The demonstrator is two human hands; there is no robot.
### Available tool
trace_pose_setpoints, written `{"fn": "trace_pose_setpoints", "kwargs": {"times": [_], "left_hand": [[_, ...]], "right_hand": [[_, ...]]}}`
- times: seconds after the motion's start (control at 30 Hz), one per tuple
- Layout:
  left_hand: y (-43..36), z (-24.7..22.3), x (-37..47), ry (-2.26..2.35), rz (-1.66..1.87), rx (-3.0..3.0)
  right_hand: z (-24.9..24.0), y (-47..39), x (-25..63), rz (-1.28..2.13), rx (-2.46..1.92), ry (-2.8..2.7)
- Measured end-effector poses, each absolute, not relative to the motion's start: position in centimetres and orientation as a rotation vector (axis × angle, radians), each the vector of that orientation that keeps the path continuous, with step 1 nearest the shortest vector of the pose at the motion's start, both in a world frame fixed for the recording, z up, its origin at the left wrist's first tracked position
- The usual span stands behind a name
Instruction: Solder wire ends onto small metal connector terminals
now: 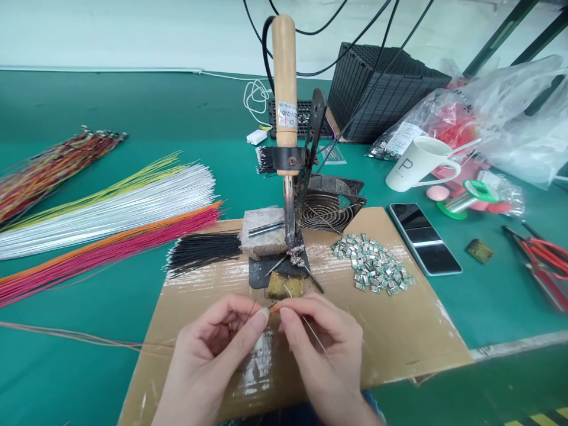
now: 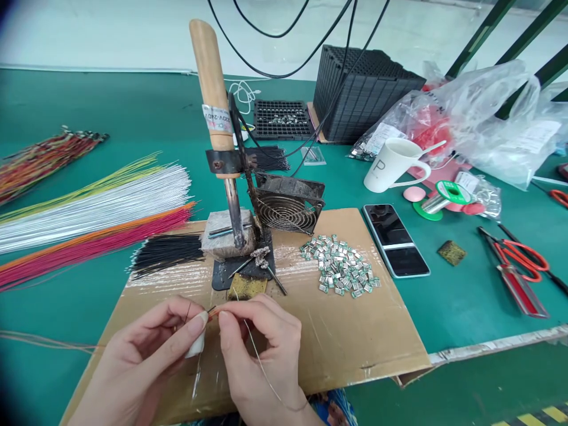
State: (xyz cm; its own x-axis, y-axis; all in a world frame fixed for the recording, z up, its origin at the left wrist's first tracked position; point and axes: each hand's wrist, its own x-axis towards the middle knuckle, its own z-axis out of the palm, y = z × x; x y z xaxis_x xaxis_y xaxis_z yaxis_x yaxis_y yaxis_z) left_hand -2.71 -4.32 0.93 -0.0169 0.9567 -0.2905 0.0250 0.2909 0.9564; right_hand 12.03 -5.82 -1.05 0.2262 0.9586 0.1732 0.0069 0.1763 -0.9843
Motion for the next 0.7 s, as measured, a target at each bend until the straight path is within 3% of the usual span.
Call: {"fn": "trace_pose_setpoints", "kwargs": {"times": [0.7], "left_hand": [[-4.71,1.17,-2.56,1.364,0.944,0.937]], "right_hand": [[-0.90,-5.68,12.24,0.945,-1.185,-1.067]]}}
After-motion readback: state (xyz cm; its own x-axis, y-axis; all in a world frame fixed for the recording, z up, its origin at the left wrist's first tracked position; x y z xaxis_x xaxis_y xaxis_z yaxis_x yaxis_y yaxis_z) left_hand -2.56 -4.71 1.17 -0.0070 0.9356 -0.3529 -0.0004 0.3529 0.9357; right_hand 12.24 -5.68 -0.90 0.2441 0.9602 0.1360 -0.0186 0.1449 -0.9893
